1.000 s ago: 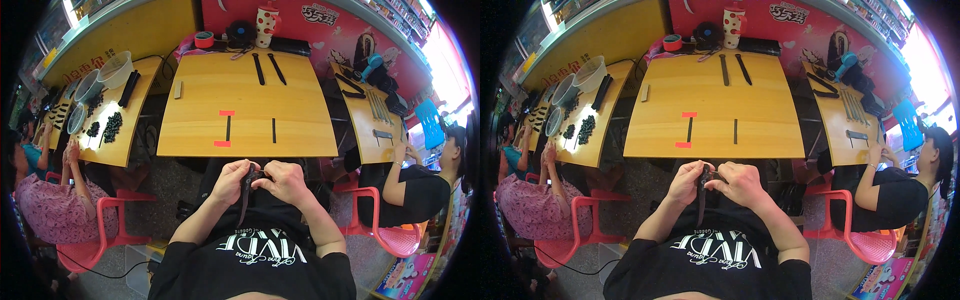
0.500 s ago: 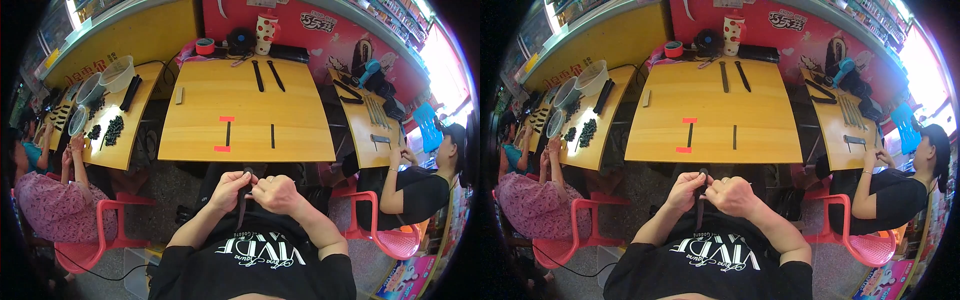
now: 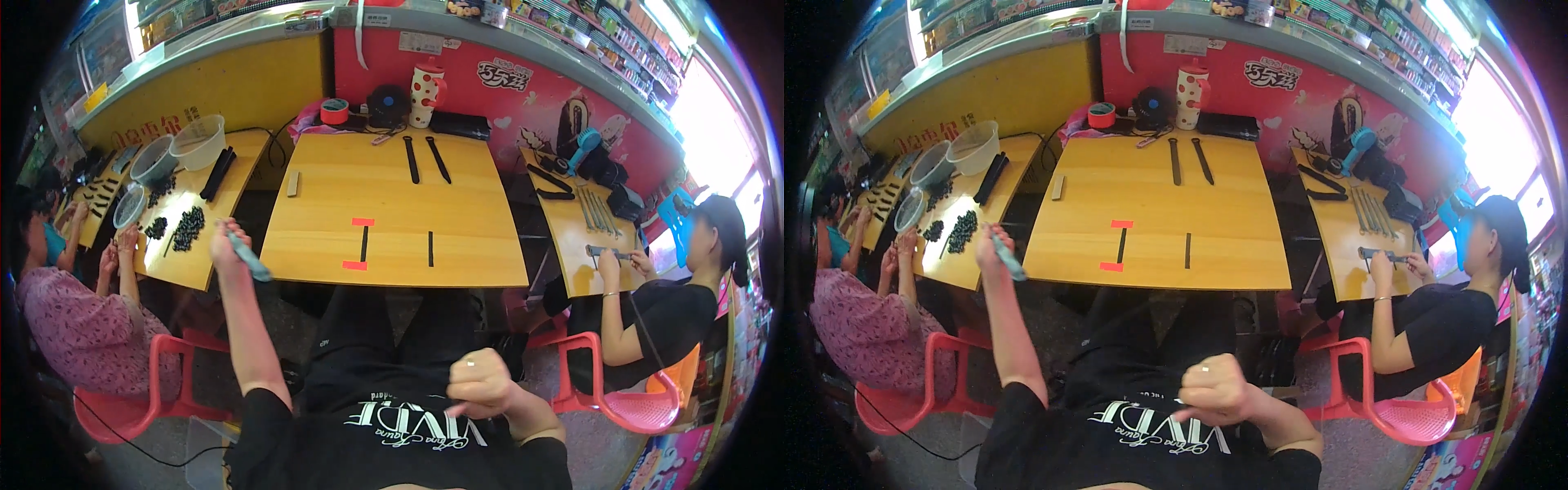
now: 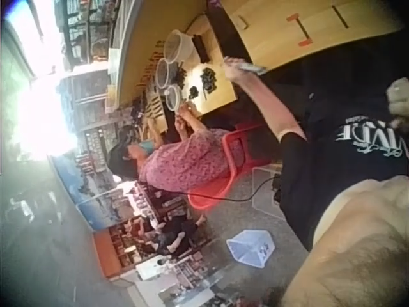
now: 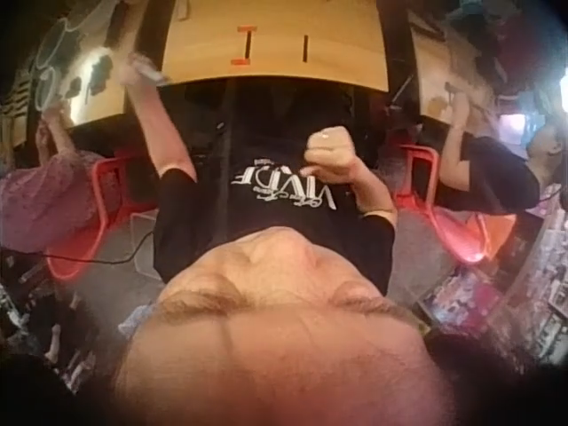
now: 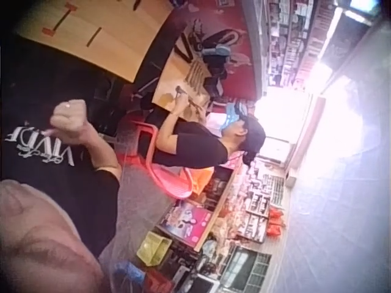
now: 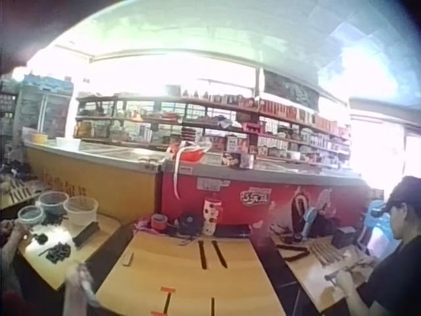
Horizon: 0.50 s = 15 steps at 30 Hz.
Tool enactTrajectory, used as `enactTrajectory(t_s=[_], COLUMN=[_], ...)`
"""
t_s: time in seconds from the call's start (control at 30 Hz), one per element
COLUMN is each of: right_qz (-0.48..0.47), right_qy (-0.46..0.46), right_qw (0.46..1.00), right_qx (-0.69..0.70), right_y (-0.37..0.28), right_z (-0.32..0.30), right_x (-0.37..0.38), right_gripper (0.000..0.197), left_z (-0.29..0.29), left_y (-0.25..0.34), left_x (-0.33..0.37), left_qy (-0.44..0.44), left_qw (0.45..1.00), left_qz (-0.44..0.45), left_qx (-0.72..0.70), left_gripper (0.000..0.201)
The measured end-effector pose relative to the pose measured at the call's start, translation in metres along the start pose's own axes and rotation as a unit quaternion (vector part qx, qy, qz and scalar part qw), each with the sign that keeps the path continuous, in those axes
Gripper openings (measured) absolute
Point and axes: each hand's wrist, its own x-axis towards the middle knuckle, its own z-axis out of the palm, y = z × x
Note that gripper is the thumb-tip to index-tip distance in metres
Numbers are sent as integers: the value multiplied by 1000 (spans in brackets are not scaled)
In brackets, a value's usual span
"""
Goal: Assembling plastic components onto rubber watch straps by hand at a workshop desk.
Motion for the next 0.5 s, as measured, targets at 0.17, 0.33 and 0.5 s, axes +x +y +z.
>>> enactTrajectory(t_s=[0.17,0.33,0.5], right_qz=[89,233,196], right_qy=[159,128,269], right_qw=[980,951,929], right_qx=[-84,-159,-163], right_y=[13,83,190], right_z=[-38,-54,-75], right_x=[16,98,177], right_gripper=[22,6,4], left_z=[9,26,32], left_y=[-7,-57,-80], left_x=[5,-17,-31], left_qy=[-186,-204,-173], left_qw=[963,950,965], left_qz=[-180,-233,-188], left_qx=[-79,-24,-64], left_gripper=[32,34,34])
